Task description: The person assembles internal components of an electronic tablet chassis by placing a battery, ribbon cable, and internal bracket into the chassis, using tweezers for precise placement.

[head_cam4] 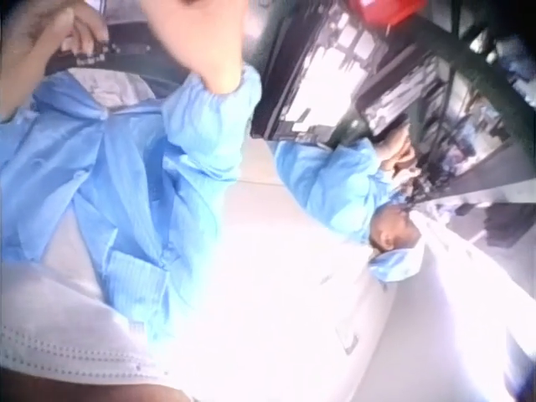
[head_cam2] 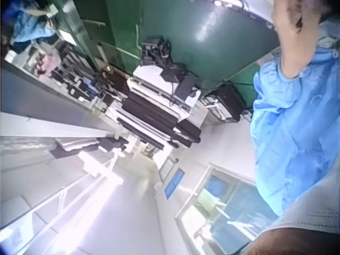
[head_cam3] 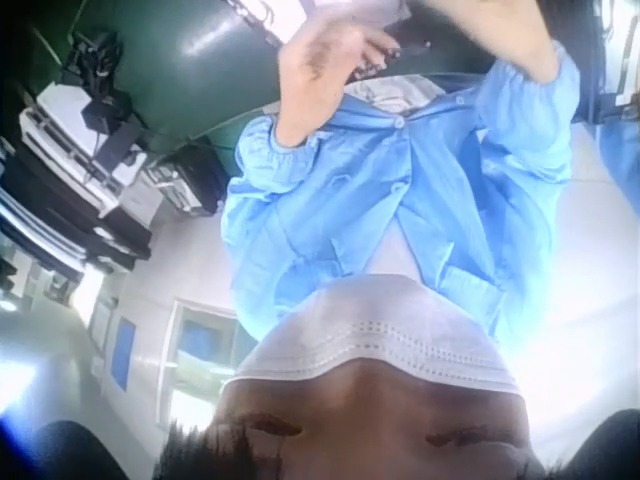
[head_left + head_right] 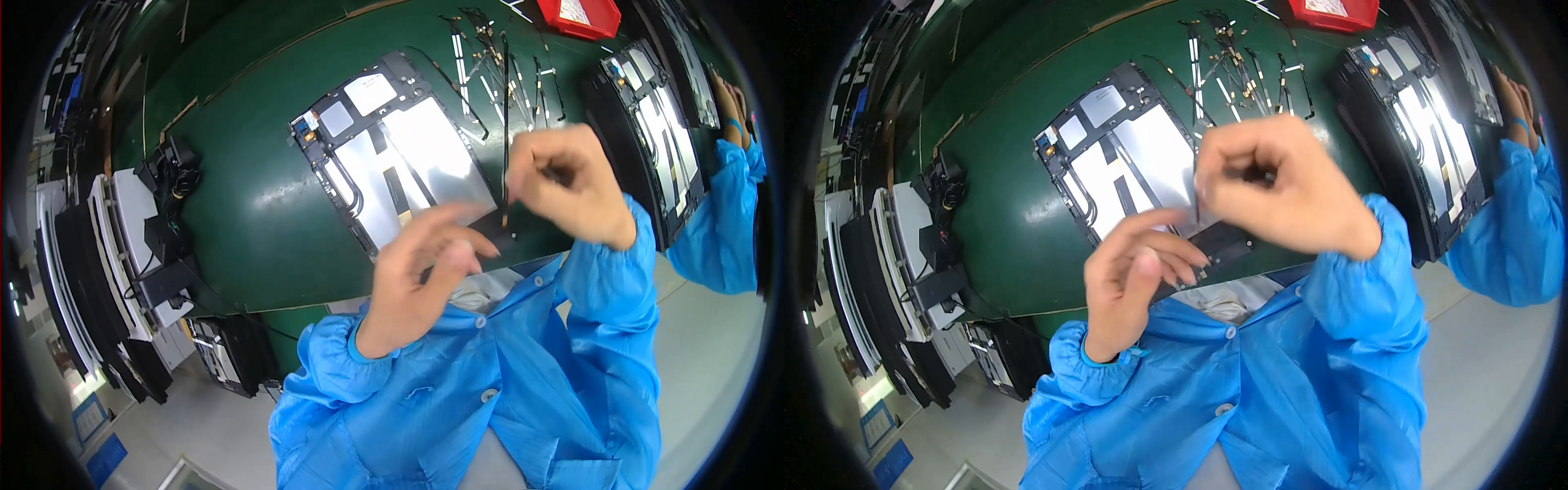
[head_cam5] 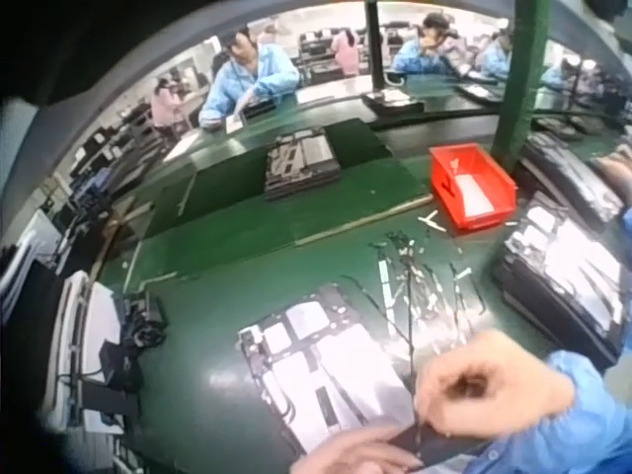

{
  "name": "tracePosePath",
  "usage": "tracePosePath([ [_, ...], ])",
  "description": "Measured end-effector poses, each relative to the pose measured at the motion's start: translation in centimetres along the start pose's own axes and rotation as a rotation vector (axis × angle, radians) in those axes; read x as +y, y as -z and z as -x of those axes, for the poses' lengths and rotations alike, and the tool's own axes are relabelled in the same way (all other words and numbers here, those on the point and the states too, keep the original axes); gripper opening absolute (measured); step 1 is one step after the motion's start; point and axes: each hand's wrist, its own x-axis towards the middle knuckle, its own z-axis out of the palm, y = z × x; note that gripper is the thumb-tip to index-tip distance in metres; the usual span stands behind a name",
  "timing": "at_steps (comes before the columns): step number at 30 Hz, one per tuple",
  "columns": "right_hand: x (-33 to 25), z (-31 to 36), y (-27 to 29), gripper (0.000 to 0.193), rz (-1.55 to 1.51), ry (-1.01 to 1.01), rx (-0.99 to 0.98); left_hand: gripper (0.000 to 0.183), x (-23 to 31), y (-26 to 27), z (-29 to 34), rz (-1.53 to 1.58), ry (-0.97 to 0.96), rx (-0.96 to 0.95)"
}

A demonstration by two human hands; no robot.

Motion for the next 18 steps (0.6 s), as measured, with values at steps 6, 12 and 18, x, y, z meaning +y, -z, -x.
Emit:
tracePosePath([
  [6, -1.4, 2.1, -2.1, 0.004, 0.147, 0.041, 0.052, 0.014, -0.5, -0.2, 0.7, 0.088, 0.101, -0.104],
  [12, -0.3, 3.3, -3.8, 0.006, 0.246, 0.106, 0.015, 0.011, -1.2, 0.7, 2.4, -0.273, 0.008, 0.005],
  [18, 0.1, 1.9, -6.7, 0.006, 0.183, 0.075, 0.04, 0.028, -2.0, 3.7, 7.0, -0.231, -0.086, 0.178],
])
